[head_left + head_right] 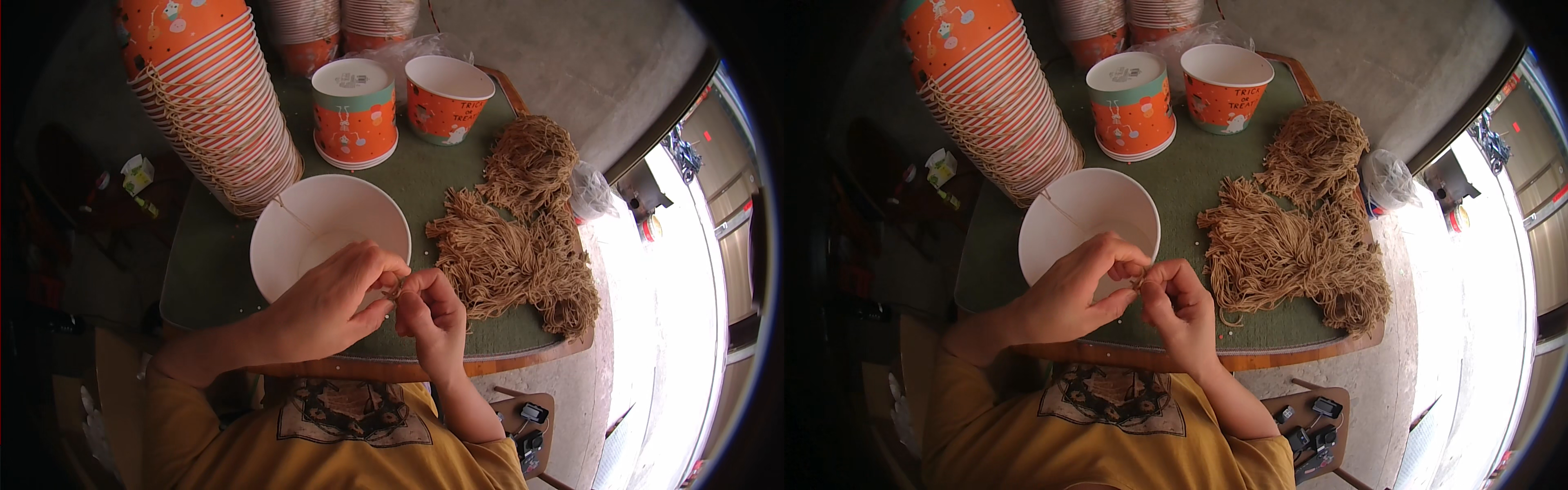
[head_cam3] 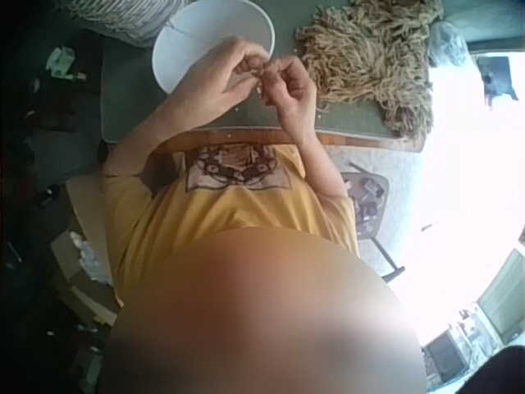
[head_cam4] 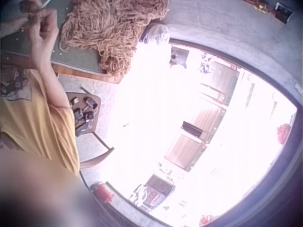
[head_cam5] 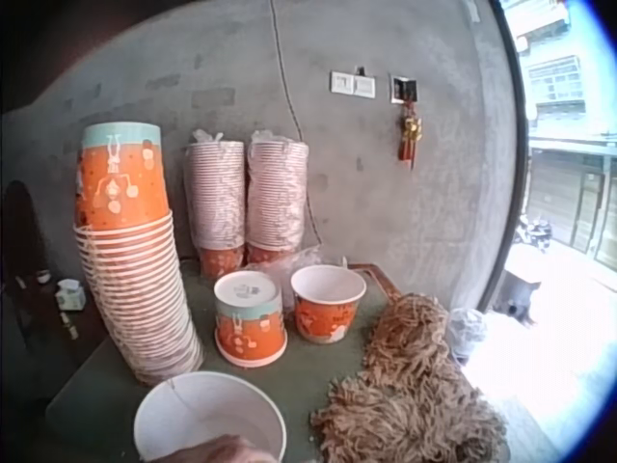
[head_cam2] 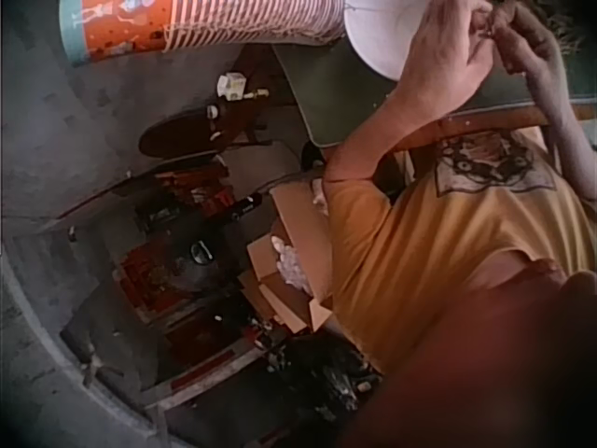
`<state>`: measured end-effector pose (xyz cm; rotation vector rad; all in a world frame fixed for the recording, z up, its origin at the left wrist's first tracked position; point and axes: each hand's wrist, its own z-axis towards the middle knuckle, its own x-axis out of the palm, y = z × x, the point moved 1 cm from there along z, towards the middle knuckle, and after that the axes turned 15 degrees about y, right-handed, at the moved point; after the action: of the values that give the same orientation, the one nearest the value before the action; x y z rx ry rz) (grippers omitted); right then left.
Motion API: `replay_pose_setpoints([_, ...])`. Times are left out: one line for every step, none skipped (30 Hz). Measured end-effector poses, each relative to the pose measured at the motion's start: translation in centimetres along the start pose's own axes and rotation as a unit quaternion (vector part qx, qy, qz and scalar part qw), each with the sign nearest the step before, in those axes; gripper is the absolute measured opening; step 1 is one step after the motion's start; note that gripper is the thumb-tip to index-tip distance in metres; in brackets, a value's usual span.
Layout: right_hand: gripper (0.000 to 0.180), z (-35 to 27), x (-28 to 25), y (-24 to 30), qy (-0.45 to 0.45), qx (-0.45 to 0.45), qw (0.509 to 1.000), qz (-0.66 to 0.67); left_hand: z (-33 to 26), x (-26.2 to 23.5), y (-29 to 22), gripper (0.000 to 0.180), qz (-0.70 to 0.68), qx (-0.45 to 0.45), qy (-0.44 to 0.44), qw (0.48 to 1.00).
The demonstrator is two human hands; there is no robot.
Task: Assembling decorative paper bowls by threading small beads onto strings and attaching them to the bowls.
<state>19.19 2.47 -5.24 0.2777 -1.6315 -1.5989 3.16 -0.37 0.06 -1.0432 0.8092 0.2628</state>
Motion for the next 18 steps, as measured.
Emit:
replay_pose_setpoints([0.007,0.0,-0.02,0.03,0.005,0.008,1.0,0.0,-0.09,0.05,0.08,0.034,-0.039,-0.018,0.017,0.999])
replay_pose_setpoints([0.008,-0.02,-0.06,0.04,0.009,0.015,1.0,0.0,-0.13,-0.04,-0.01,0.034,-0.039,-0.019,0.017,0.999])
replay_pose_setpoints([0.008,-0.05,-0.15,0.02,0.009,0.016,1.0,0.0,-0.14,-0.16,-0.13,0.031,-0.06,-0.047,0.037,0.996])
replay_pose_setpoints([0.008,-0.03,-0.28,-0.03,0.009,0.019,1.0,0.007,-0.13,-0.24,-0.18,0.029,-0.081,-0.075,0.058,0.992])
replay_pose_setpoints([0.009,-0.02,-0.35,-0.07,0.008,0.022,1.0,0.015,-0.13,-0.27,-0.2,0.029,-0.081,-0.075,0.057,0.992])
replay_pose_setpoints([0.009,0.0,-0.28,-0.09,0.008,0.022,1.0,0.015,-0.11,-0.3,-0.2,0.027,-0.073,-0.076,0.056,0.993])
replay_pose_setpoints([0.01,0.06,-0.18,-0.14,-0.009,0.023,1.0,0.004,-0.09,-0.32,-0.19,0.025,-0.064,-0.079,0.055,0.993])
replay_pose_setpoints([0.012,0.08,-0.15,-0.16,-0.027,0.024,0.999,-0.007,-0.05,-0.34,-0.18,0.025,-0.064,-0.079,0.055,0.993])
replay_pose_setpoints([0.012,0.09,-0.17,-0.16,-0.027,0.025,0.999,-0.006,-0.01,-0.39,-0.21,0.023,-0.031,-0.067,0.042,0.996])
replay_pose_setpoints([0.011,0.04,-0.18,-0.15,-0.028,0.028,0.999,-0.009,0.0,-0.41,-0.24,0.022,0.0,-0.054,0.029,0.998])
replay_pose_setpoints([0.011,-0.01,-0.19,-0.16,-0.028,0.032,0.999,-0.011,0.01,-0.37,-0.19,0.022,0.0,-0.054,0.029,0.998])
replay_pose_setpoints([0.011,-0.05,-0.2,-0.15,-0.029,0.032,0.999,-0.011,0.02,-0.33,-0.14,0.021,0.027,-0.049,0.028,0.998])
replay_pose_setpoints([0.01,-0.07,-0.19,-0.12,-0.026,0.03,0.999,-0.01,0.01,-0.3,-0.1,0.02,0.054,-0.044,0.026,0.997])
replay_pose_setpoints([0.009,-0.09,-0.18,-0.11,-0.023,0.028,0.999,-0.009,0.0,-0.23,-0.03,0.02,0.054,-0.044,0.026,0.997])
replay_pose_setpoints([0.009,-0.1,-0.17,-0.14,-0.022,0.028,0.999,-0.009,-0.01,-0.15,0.02,0.018,0.065,-0.034,0.018,0.997])
replay_pose_setpoints([0.009,-0.11,-0.2,-0.23,-0.022,0.028,0.999,-0.009,0.0,-0.1,0.04,0.016,0.076,-0.025,0.01,0.997])
replay_pose_setpoints([0.008,-0.13,-0.24,-0.31,-0.022,0.027,0.999,-0.008,0.02,-0.09,-0.02,0.016,0.076,-0.025,0.01,0.997])
replay_pose_setpoints([0.008,-0.19,-0.3,-0.37,-0.022,0.027,0.999,-0.008,0.05,-0.12,-0.13,0.016,0.078,-0.027,0.013,0.997])
